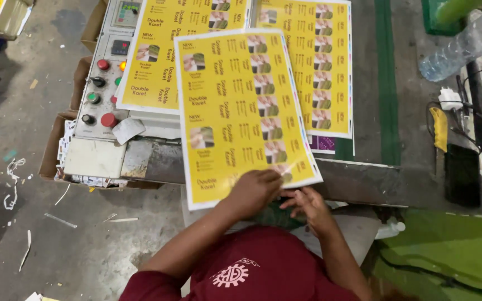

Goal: The person sorts yellow printed sheets on a workbench, picking them up from a pile and placing them onto a separate stack. The person handles the sheets by hand, aligning them as they are moved.

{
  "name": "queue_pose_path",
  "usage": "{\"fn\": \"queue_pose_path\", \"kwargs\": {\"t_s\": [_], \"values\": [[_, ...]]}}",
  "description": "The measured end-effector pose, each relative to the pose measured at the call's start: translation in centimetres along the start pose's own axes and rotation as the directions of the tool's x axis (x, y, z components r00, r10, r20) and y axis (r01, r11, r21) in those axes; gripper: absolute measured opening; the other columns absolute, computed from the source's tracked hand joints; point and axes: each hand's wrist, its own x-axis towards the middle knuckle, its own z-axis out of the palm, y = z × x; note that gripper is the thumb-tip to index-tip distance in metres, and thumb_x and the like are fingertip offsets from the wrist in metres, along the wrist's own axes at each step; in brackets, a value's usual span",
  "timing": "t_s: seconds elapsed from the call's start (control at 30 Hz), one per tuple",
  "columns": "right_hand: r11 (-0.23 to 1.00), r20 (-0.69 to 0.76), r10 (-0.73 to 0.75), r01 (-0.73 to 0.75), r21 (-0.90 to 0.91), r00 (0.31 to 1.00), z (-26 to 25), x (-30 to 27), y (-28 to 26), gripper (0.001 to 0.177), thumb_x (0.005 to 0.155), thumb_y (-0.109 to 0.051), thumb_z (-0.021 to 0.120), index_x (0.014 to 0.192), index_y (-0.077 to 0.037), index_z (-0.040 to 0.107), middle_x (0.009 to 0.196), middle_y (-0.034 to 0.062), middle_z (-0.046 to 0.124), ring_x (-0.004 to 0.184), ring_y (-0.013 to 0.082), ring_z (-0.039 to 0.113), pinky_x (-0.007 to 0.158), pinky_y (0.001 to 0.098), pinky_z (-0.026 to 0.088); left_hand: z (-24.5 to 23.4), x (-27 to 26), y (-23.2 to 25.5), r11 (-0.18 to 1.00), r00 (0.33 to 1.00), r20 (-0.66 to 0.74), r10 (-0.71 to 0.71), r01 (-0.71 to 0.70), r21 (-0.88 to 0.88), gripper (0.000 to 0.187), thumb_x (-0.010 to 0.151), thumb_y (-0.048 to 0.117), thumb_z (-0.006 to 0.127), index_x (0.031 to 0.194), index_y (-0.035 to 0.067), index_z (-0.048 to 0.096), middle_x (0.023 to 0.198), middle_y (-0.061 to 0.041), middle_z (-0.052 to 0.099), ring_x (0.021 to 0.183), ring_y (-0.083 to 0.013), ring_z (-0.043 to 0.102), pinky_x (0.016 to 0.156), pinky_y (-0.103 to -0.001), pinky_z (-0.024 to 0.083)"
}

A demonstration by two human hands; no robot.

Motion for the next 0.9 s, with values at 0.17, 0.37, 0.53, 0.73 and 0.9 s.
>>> {"fn": "queue_pose_path", "kwargs": {"t_s": [0.17, 0.37, 0.53, 0.73, 0.9], "values": [[0.999, -0.188, 0.032, -0.027, 0.027, 0.982, -1.3, 0.7, 1.2, 0.044, 0.100, -0.025, 0.066, 0.124, 0.012, 0.060, 0.098, 0.0306, 0.072, 0.075, 0.0391, 0.076, 0.044, 0.0348, 0.059, 0.0, 0.4, 0.3, 0.997, 0.991, 0.129, 0.036, -0.027, -0.067, 0.030, 0.098, 0.033, 0.062, 0.111, 0.008, 0.071, 0.111, -0.017, 0.074, 0.111, -0.0365, 0.071, 0.087, -0.047, 0.056], [0.991, -0.325, -0.070, 0.102, 0.082, 0.943, -5.4, -0.8, 1.3, 0.029, 0.104, -0.014, 0.060, 0.125, 0.005, 0.056, 0.092, 0.0241, 0.073, 0.072, 0.0344, 0.077, 0.043, 0.0296, 0.057, -0.2, -0.9, -6.7, 0.984, 0.984, 0.015, -0.177, 0.176, 0.029, 0.031, 0.085, 0.027, 0.074, 0.109, 0.008, 0.073, 0.112, -0.015, 0.072, 0.101, -0.0380, 0.071, 0.085, -0.046, 0.055], [0.988, -0.412, -0.119, 0.147, 0.036, 0.903, -7.5, -3.2, -0.9, 0.023, 0.107, -0.013, 0.056, 0.122, 0.003, 0.056, 0.088, 0.0206, 0.072, 0.072, 0.0311, 0.076, 0.047, 0.0279, 0.056, -3.8, -1.3, -11.4, 0.922, 0.931, -0.148, -0.333, 0.355, 0.154, 0.037, 0.087, 0.023, 0.076, 0.119, 0.006, 0.072, 0.119, -0.015, 0.071, 0.110, -0.0391, 0.069, 0.092, -0.045, 0.053], [0.991, -0.522, -0.022, 0.088, 0.101, 0.853, -9.2, -5.3, -1.5, 0.023, 0.107, -0.009, 0.054, 0.126, 0.004, 0.054, 0.091, 0.0161, 0.066, 0.074, 0.0210, 0.067, 0.052, 0.0279, 0.045, -4.2, -2.1, -14.9, 0.735, 0.845, -0.222, -0.487, 0.534, 0.418, 0.070, 0.098, 0.046, 0.065, 0.145, -0.004, 0.050, 0.154, -0.024, 0.049, 0.146, -0.0399, 0.041, 0.114, -0.054, 0.034], [0.985, -0.492, -0.065, 0.135, 0.108, 0.868, -8.9, -6.4, -1.2, 0.028, 0.106, -0.009, 0.054, 0.130, 0.004, 0.056, 0.087, 0.0146, 0.068, 0.072, 0.0176, 0.068, 0.051, 0.0237, 0.045, -4.0, -2.0, -15.9, 0.670, 0.803, -0.142, -0.579, 0.568, 0.478, 0.075, 0.099, 0.048, 0.058, 0.152, -0.003, 0.044, 0.160, -0.023, 0.042, 0.151, -0.0408, 0.033, 0.116, -0.063, 0.024]]}}
